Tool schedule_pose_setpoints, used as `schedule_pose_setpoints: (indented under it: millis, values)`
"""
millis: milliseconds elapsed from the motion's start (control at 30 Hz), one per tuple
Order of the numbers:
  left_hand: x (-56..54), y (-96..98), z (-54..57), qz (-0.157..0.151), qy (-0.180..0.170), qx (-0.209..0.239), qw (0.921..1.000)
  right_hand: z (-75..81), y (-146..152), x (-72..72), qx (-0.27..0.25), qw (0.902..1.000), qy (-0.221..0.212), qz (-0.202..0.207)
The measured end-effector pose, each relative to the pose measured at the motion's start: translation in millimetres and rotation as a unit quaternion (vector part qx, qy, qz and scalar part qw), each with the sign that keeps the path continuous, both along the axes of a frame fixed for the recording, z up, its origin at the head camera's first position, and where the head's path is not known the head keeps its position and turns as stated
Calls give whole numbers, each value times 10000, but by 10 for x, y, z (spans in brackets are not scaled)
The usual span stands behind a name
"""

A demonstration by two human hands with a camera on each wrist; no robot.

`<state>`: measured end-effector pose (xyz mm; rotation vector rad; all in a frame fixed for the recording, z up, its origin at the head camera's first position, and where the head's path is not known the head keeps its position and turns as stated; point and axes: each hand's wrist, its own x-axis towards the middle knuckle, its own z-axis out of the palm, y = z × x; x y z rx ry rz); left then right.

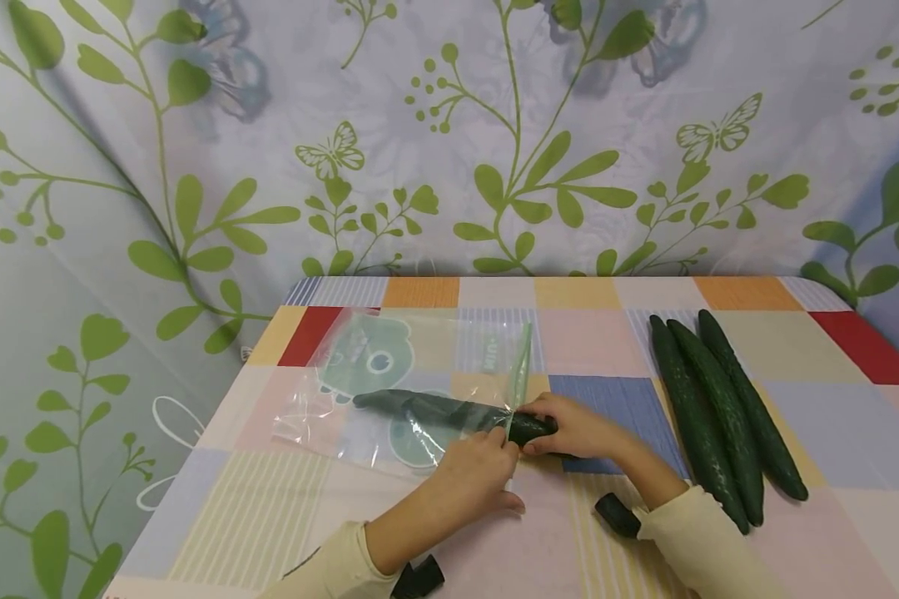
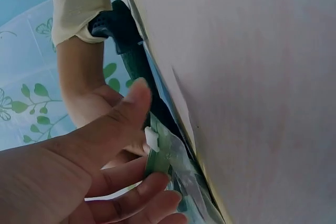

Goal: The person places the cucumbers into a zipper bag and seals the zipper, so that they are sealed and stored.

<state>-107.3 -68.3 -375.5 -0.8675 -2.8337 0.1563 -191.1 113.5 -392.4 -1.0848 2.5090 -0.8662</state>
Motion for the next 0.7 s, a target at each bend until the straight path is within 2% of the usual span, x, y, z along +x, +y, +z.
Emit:
schedule_pose_setpoints:
  millis: [133, 267, 367, 500, 700]
  values:
    - [-3, -5, -2, -168, -56, -128, 9998, 68, 89, 16, 422, 9987, -295, -8]
    - [-9, -4, -5, -263, 34, -126, 9996, 82, 108, 5, 597, 9978, -275, 77]
    - [-6, -4, -6, -288, 89, -197, 9994, 62, 116, -6, 294, 9987, -386, 180]
    - [3, -12, -19, -341, 294, -447, 9980, 18, 125, -16, -388, 9936, -1004, 328]
    - [-3, -49, -34, -479, 1198, -376, 9909, -45, 89, -42, -1038, 9755, -1901, 380]
